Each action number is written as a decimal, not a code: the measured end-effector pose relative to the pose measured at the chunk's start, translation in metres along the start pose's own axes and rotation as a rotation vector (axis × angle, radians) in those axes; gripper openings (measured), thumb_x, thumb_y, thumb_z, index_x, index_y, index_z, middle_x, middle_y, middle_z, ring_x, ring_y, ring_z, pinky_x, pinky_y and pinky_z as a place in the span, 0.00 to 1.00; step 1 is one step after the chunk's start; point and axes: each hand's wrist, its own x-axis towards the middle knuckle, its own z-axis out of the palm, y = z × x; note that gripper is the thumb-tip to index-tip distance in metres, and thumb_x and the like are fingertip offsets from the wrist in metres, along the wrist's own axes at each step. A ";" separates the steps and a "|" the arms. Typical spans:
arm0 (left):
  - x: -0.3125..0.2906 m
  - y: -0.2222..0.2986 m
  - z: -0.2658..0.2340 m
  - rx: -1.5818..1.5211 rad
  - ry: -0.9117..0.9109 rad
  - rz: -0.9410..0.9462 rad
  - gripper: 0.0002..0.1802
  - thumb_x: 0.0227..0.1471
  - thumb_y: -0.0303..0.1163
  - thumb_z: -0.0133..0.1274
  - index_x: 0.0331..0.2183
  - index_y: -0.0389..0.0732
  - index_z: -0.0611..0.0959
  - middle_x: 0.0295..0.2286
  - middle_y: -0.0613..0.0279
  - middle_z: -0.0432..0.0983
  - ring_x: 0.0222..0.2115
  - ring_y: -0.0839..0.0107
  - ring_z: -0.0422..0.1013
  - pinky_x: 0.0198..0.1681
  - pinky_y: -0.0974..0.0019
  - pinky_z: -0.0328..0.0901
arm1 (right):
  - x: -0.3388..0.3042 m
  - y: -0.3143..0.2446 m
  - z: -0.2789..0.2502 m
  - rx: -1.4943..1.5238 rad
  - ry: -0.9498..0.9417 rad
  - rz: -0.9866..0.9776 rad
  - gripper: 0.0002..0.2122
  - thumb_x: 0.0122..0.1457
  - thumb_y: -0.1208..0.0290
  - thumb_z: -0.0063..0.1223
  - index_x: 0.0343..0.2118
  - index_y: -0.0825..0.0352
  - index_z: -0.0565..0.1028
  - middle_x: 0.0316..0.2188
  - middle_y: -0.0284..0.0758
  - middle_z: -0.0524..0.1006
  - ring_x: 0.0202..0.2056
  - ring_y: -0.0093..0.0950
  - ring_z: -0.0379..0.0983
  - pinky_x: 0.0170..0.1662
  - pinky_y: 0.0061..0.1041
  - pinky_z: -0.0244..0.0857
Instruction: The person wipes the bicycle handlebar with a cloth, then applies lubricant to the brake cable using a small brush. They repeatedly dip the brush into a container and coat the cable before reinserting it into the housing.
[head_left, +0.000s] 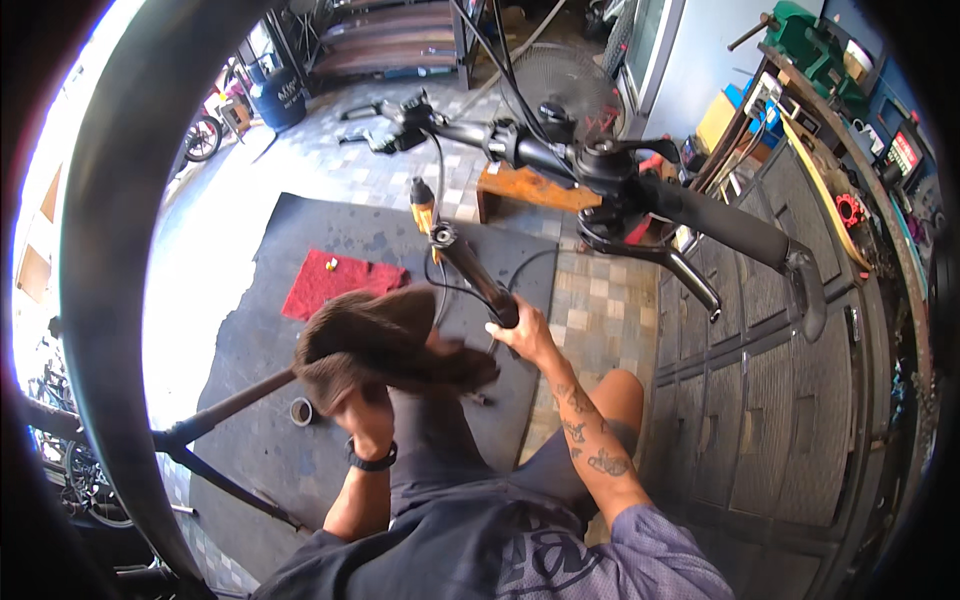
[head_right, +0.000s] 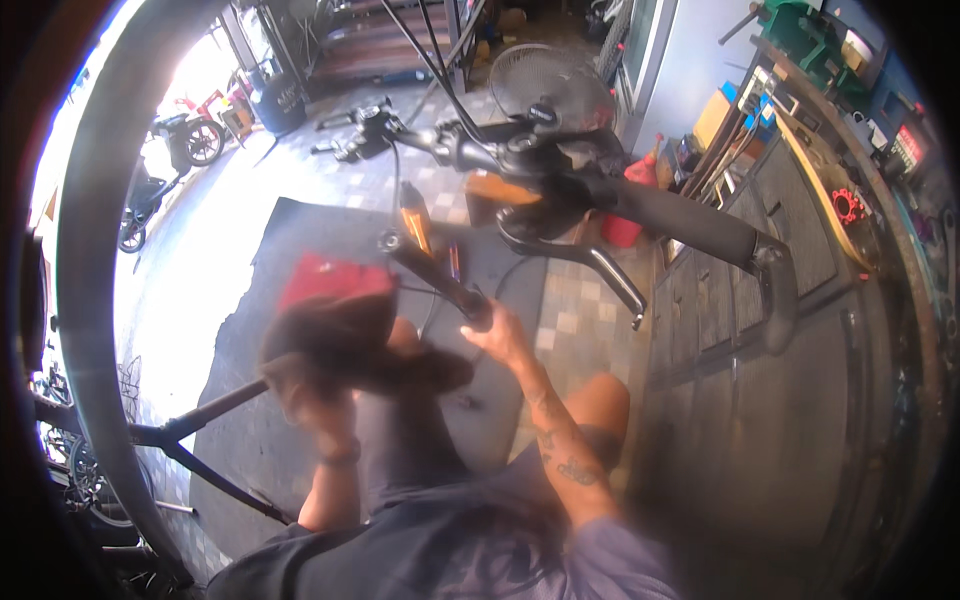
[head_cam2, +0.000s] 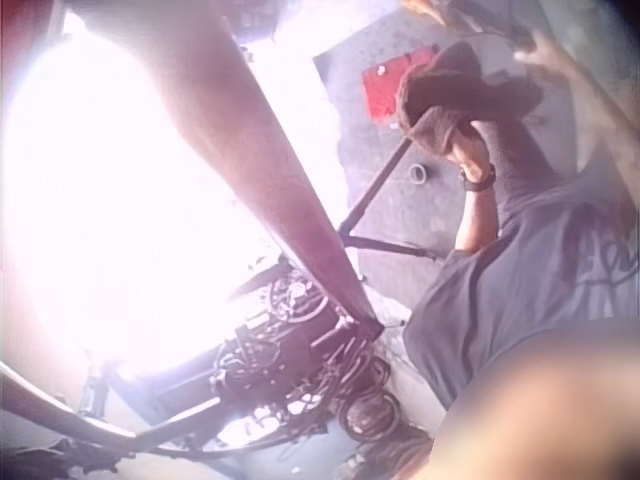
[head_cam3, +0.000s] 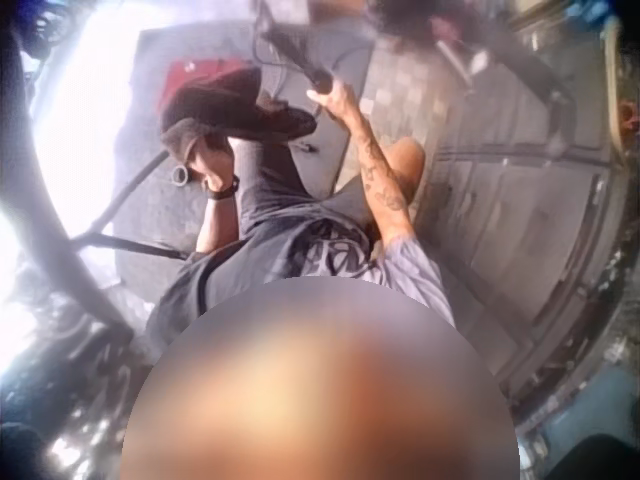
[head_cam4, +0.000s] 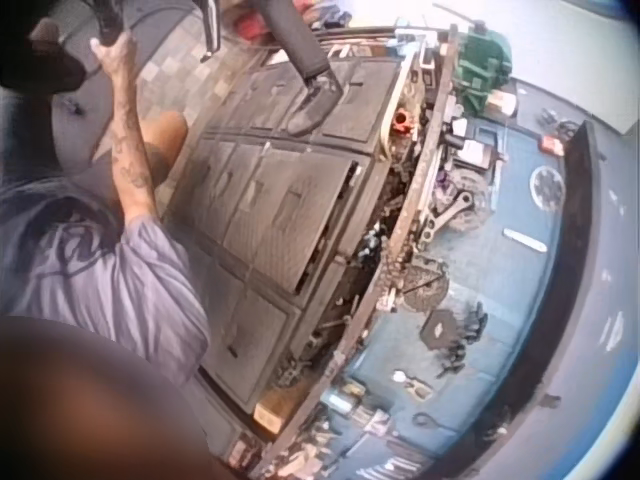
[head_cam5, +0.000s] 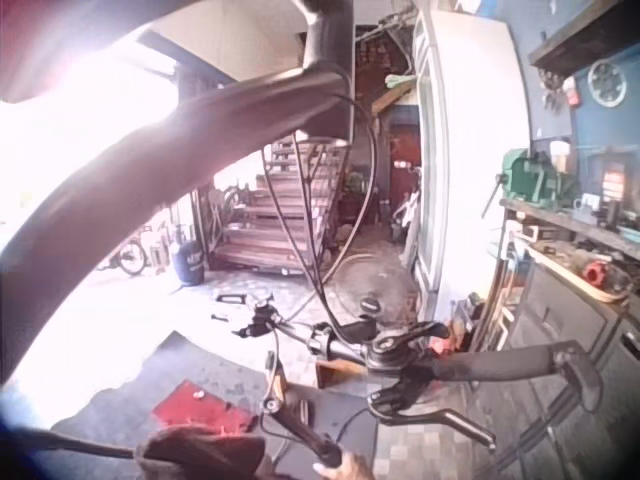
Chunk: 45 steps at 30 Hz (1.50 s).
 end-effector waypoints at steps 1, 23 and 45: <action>0.005 -0.006 -0.008 0.007 0.008 -0.052 0.21 0.48 0.25 0.65 0.47 0.39 0.87 0.43 0.51 0.85 0.47 0.53 0.80 0.53 0.53 0.73 | 0.008 0.002 0.000 0.056 0.065 -0.051 0.23 0.51 0.61 0.75 0.44 0.70 0.77 0.32 0.47 0.82 0.37 0.49 0.81 0.44 0.45 0.74; 0.030 0.239 0.146 0.002 -1.350 -0.279 0.10 0.51 0.28 0.65 0.38 0.39 0.90 0.44 0.50 0.86 0.49 0.61 0.81 0.54 0.55 0.72 | -0.086 -0.094 -0.088 -0.035 0.122 0.293 0.20 0.68 0.53 0.60 0.46 0.70 0.78 0.33 0.37 0.80 0.35 0.33 0.78 0.43 0.34 0.72; -0.171 0.721 0.270 0.263 -1.815 0.911 0.57 0.53 0.58 0.68 0.72 0.47 0.57 0.38 0.39 0.80 0.35 0.43 0.83 0.33 0.46 0.76 | -0.431 -0.592 -0.484 0.637 1.689 0.398 0.23 0.79 0.56 0.40 0.66 0.67 0.70 0.61 0.36 0.76 0.62 0.28 0.72 0.68 0.32 0.64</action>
